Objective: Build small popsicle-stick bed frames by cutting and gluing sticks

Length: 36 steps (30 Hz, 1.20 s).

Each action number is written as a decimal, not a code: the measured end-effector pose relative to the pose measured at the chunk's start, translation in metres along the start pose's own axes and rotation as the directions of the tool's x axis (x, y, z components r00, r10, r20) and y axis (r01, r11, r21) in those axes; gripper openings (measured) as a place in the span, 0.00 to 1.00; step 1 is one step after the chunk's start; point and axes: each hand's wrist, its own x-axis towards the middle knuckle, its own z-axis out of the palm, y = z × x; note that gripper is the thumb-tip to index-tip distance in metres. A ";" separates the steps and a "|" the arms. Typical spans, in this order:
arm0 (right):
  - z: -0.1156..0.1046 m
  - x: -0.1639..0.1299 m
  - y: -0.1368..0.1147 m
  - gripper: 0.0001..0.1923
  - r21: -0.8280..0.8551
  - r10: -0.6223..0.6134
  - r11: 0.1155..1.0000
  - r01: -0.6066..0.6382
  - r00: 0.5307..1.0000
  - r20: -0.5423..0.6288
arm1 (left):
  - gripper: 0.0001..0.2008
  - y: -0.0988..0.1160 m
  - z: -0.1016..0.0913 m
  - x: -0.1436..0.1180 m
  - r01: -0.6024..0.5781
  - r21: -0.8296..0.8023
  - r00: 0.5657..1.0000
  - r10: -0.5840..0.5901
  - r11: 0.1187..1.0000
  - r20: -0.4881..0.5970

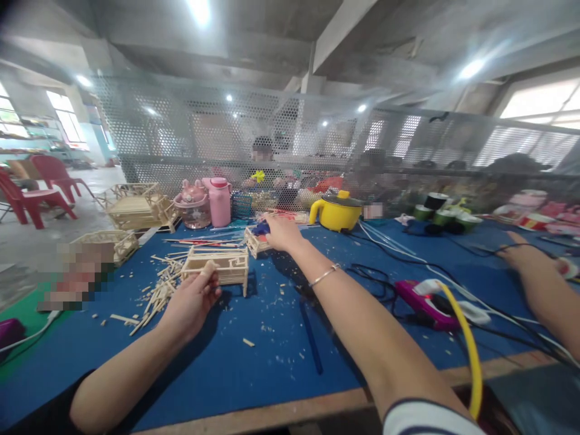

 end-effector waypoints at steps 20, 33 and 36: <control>0.021 -0.096 -0.021 0.26 0.693 -0.059 0.671 0.265 0.950 -0.307 | 0.13 0.100 0.084 0.000 -0.542 0.818 0.836 -0.219 -0.194 0.502; 0.016 -0.102 -0.011 0.14 0.668 -0.143 0.729 0.147 0.988 -0.061 | 0.09 0.060 0.095 -0.007 -0.556 0.637 0.824 -0.252 -0.534 0.508; 0.013 -0.102 -0.009 0.13 0.642 -0.135 0.757 0.121 0.990 -0.028 | 0.19 0.080 0.079 -0.020 -0.564 0.626 0.809 -0.210 -0.538 0.548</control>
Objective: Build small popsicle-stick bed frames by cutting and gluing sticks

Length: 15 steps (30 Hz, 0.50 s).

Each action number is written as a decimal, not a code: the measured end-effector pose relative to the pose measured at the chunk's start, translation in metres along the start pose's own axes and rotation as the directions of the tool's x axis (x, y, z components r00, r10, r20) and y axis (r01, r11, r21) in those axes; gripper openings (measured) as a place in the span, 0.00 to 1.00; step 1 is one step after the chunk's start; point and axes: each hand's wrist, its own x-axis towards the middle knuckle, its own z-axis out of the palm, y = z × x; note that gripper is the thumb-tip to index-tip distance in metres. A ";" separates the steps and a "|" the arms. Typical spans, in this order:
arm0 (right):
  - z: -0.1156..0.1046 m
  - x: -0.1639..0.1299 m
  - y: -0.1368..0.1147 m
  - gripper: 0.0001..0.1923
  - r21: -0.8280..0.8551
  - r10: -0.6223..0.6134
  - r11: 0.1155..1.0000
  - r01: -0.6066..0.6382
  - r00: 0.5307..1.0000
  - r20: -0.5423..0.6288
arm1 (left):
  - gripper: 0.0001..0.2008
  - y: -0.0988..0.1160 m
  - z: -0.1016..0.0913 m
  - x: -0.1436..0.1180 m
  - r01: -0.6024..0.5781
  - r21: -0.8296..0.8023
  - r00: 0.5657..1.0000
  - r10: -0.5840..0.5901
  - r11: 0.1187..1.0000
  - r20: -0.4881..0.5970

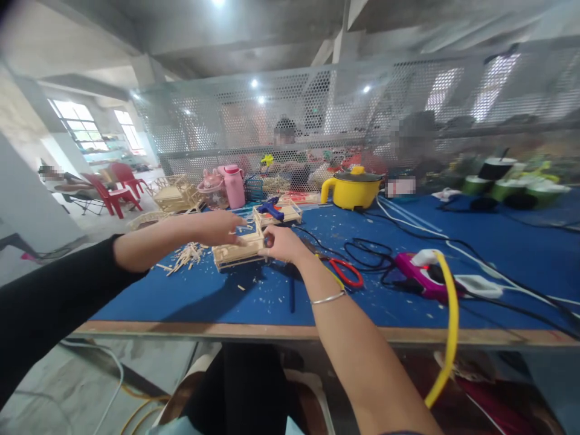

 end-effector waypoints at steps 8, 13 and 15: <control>-0.010 -0.003 -0.004 0.27 -0.048 0.044 0.998 -0.045 0.999 -0.018 | 0.19 -0.030 0.087 -0.089 0.253 -0.348 0.859 -0.376 0.903 -0.349; -0.002 -0.002 -0.004 0.23 0.128 -0.048 0.991 0.040 0.997 0.061 | 0.20 -0.014 0.124 -0.081 0.241 -0.531 0.787 -0.484 0.812 -0.383; 0.002 -0.001 -0.004 0.17 0.145 -0.049 0.989 0.038 0.996 0.072 | 0.16 -0.014 0.123 -0.072 0.214 -0.616 0.769 -0.519 0.758 -0.372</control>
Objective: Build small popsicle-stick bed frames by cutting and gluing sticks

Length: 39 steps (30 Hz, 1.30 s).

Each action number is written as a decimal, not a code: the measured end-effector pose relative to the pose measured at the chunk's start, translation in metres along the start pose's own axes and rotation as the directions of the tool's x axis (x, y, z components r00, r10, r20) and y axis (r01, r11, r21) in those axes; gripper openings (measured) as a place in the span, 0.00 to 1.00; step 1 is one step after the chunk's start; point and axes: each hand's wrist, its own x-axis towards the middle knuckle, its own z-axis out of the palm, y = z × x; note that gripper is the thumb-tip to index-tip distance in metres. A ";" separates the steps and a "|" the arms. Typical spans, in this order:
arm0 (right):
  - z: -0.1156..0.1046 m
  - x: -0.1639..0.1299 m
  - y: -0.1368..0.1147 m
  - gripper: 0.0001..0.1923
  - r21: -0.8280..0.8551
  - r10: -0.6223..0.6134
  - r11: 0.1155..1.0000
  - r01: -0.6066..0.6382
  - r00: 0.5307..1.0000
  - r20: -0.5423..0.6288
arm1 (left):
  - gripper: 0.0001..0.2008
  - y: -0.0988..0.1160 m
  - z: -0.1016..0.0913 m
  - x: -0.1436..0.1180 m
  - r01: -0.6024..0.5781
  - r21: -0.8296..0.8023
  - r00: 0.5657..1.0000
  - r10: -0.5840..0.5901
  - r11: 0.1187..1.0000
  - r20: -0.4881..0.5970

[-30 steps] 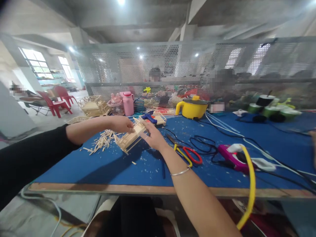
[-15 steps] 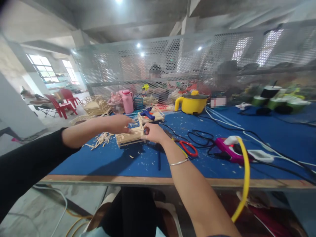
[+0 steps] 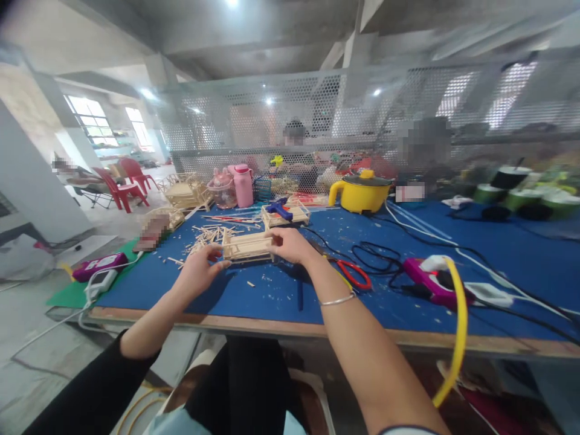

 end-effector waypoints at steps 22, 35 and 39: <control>0.005 0.000 -0.015 0.22 0.144 0.008 0.989 0.018 0.985 -0.175 | 0.14 -0.018 0.019 -0.001 0.056 -0.226 0.993 -0.078 0.973 -0.092; 0.068 -0.015 -0.072 0.10 -0.200 -0.006 0.979 -0.028 0.986 -0.169 | 0.17 -0.017 0.020 -0.001 0.091 -0.260 0.989 -0.118 0.961 -0.092; 0.067 -0.015 -0.068 0.08 -0.174 -0.012 0.984 -0.038 0.961 -0.275 | 0.14 -0.016 0.020 -0.001 0.109 -0.256 0.987 -0.135 0.961 -0.085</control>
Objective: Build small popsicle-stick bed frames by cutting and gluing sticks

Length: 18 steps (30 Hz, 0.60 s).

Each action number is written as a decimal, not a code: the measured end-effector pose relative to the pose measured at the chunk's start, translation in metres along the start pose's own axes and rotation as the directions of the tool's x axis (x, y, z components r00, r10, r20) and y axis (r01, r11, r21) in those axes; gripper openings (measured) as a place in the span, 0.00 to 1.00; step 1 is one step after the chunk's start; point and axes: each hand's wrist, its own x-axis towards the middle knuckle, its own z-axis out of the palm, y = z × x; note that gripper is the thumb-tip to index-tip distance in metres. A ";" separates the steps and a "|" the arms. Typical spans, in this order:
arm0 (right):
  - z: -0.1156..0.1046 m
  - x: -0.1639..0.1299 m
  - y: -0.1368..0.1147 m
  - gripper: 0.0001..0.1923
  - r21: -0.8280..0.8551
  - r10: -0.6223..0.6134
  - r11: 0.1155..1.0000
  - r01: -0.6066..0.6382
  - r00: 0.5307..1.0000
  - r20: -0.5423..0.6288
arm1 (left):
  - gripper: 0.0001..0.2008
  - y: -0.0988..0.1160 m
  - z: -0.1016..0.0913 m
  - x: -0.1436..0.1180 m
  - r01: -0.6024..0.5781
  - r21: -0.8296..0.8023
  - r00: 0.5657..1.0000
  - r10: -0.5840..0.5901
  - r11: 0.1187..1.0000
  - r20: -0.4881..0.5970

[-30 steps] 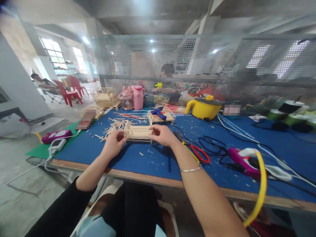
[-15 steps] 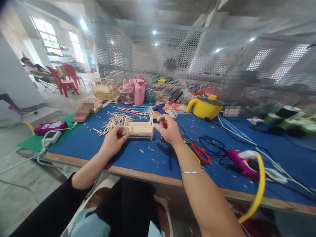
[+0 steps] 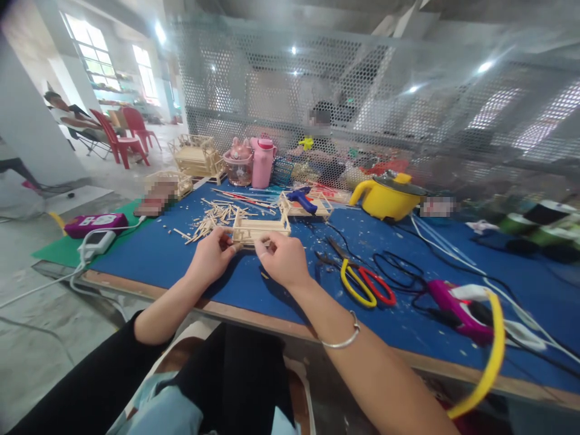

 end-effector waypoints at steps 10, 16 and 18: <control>-0.038 0.028 0.048 0.14 -0.061 -0.050 0.997 0.045 0.996 -0.078 | 0.16 0.001 -0.001 0.002 -0.010 0.067 0.999 0.012 0.998 -0.035; -0.040 0.028 0.057 0.12 0.007 -0.077 0.997 0.077 0.996 0.043 | 0.20 -0.004 0.001 0.003 -0.061 -0.022 0.997 0.061 0.998 0.039; -0.039 0.027 0.055 0.12 0.010 -0.074 0.997 0.073 0.996 0.046 | 0.21 -0.006 0.001 0.002 -0.054 -0.043 0.997 0.056 0.998 0.044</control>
